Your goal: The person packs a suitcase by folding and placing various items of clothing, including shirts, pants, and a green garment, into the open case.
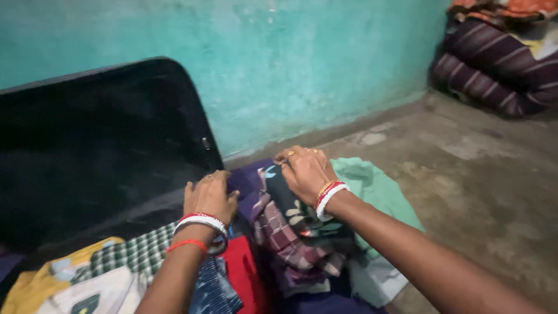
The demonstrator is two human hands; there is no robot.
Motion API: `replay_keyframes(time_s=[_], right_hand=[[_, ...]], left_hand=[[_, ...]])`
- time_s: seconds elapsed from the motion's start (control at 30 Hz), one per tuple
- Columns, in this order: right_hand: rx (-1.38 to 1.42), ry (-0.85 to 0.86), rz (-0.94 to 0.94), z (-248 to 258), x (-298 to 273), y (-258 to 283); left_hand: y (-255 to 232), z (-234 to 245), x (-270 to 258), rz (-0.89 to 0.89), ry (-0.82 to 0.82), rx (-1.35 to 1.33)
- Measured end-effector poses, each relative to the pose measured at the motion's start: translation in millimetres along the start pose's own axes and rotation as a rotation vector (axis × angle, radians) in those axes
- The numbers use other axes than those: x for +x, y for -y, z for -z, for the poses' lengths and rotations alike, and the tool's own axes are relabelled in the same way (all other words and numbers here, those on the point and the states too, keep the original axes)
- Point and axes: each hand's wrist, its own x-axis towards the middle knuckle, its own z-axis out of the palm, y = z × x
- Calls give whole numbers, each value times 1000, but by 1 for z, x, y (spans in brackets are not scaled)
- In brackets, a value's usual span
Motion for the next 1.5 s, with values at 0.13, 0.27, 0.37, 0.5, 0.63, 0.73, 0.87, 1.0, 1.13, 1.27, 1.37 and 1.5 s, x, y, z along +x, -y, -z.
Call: replay_keyframes(time_s=[0.13, 0.27, 0.37, 0.5, 0.63, 0.73, 0.87, 1.0, 1.13, 1.27, 1.37, 1.5], right_hand=[[21, 49, 70, -12, 5, 42], [61, 96, 143, -28, 11, 81], [91, 145, 170, -43, 12, 111], [123, 207, 210, -71, 9, 146], [115, 276, 207, -96, 3, 182], [97, 418, 177, -117, -2, 203], [130, 534, 170, -152, -14, 214], [90, 655, 211, -192, -26, 207], [51, 707, 277, -213, -32, 196], [-157, 917, 132, -209, -34, 198], [-183, 995, 84, -206, -28, 197], [-198, 905, 122, -207, -38, 193]], left_hand=[[36, 25, -22, 66, -29, 11], [72, 52, -34, 161, 73, 92], [96, 73, -44, 212, 116, 92], [126, 88, -57, 251, 134, 90], [155, 94, -73, 274, 145, 72], [175, 91, -82, 304, 158, 61], [201, 79, -89, 360, 177, -17], [225, 50, -98, 346, 181, -68], [237, 17, -98, 317, 178, -114], [236, -7, -95, 359, 235, -185], [230, -18, -96, 350, 261, -213], [223, -26, -98, 313, 271, -213]])
